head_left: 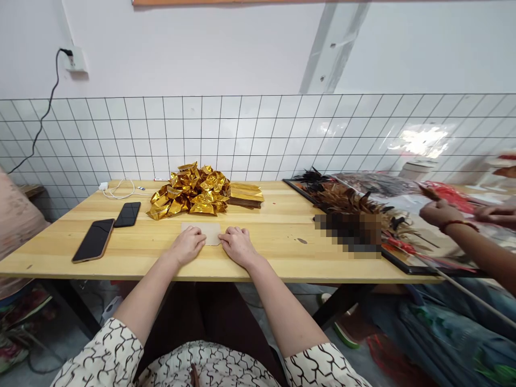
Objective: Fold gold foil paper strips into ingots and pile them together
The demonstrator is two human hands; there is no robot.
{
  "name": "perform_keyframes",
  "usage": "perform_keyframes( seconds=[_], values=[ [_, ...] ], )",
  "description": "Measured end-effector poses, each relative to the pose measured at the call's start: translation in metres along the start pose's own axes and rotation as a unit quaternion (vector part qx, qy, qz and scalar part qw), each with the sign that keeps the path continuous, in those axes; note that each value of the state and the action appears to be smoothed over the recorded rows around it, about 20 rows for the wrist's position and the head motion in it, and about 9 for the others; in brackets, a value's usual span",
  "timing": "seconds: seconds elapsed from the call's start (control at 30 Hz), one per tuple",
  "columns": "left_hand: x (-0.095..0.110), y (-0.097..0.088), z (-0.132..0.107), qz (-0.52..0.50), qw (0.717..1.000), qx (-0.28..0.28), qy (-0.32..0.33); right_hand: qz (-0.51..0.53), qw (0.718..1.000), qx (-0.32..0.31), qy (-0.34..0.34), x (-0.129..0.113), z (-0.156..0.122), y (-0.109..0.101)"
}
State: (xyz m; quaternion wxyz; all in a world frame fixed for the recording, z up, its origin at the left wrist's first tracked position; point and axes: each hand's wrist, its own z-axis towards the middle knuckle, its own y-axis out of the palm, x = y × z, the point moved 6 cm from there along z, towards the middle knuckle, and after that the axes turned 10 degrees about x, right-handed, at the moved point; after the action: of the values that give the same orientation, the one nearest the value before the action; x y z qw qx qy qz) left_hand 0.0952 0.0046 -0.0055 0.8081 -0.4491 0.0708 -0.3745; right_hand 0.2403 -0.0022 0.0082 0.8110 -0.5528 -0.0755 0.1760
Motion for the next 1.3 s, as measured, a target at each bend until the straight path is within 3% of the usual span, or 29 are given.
perform_keyframes(
  seconds=[0.13, 0.37, 0.63, 0.97, 1.3],
  values=[
    [-0.001, 0.002, -0.001, -0.013, 1.000, -0.003, 0.010, -0.021, 1.000, -0.019, 0.007, -0.009, 0.005, -0.007],
    [-0.005, 0.001, -0.001, -0.019, 1.000, -0.004, 0.002, -0.018, 0.997, -0.036, -0.067, -0.047, 0.021, -0.002],
    [-0.008, -0.005, 0.000, -0.018, 0.998, 0.002, -0.055, -0.006, 0.999, -0.037, -0.038, -0.036, 0.015, 0.005],
    [-0.046, -0.027, -0.010, 0.045, 0.976, -0.001, -0.214, 0.016, 0.999, -0.016, 0.046, -0.022, 0.015, 0.002],
    [-0.045, -0.030, -0.010, 0.075, 0.956, -0.006, -0.285, 0.021, 0.993, -0.009, 0.119, -0.014, 0.016, 0.000]
  ],
)
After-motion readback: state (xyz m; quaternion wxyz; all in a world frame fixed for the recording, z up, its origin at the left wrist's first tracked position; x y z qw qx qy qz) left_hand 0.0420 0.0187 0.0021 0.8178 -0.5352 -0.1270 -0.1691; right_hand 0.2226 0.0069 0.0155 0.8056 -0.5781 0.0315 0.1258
